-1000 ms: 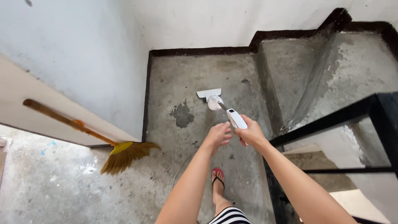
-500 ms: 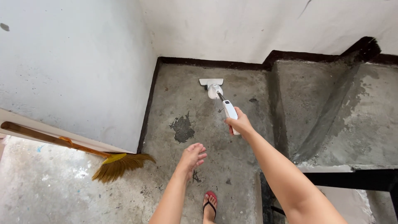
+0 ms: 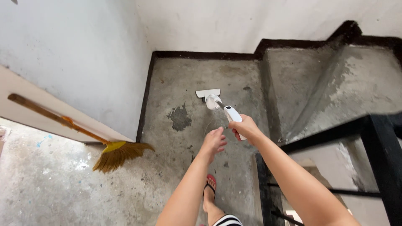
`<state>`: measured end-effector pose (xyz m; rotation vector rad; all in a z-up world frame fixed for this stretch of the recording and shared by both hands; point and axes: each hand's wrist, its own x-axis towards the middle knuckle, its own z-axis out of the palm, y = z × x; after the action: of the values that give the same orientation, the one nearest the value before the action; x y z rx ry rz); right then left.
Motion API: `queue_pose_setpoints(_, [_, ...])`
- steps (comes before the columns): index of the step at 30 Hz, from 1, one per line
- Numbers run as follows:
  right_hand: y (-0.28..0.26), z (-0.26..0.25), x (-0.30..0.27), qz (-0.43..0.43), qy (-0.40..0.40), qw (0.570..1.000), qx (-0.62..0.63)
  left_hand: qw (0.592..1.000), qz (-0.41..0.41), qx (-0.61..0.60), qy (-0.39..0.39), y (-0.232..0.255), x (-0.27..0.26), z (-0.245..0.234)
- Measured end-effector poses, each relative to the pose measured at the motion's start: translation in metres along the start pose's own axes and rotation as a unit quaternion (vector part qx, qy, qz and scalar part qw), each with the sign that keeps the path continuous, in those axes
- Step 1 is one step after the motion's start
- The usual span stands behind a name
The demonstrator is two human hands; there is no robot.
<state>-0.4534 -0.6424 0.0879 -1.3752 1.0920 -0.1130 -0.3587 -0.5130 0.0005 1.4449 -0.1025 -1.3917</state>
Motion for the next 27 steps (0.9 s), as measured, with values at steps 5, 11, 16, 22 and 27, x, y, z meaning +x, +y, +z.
queue_pose_setpoints(5, [0.015, 0.002, -0.14, 0.007, 0.01, 1.0, -0.016, 0.998, -0.004, -0.039, -0.043, -0.029, -0.081, 0.064])
queue_pose_setpoints(11, [0.066, -0.025, -0.232, 0.03, 0.084, 0.994, -0.064, 0.986, 0.014, -0.145, -0.077, -0.091, -0.118, 0.133])
queue_pose_setpoints(16, [0.082, -0.045, -0.26, 0.025, 0.116, 0.992, -0.048, 0.982, 0.005, -0.156, -0.109, -0.099, -0.148, 0.158])
queue_pose_setpoints(22, [0.083, -0.047, -0.27, 0.029, 0.174, 0.981, -0.079, 0.967, 0.022, -0.16, -0.199, -0.109, -0.134, 0.161])
queue_pose_setpoints(27, [0.097, -0.064, -0.249, 0.013, 0.211, 0.976, -0.044, 0.964, 0.005, -0.107, -0.245, -0.104, -0.112, 0.175])
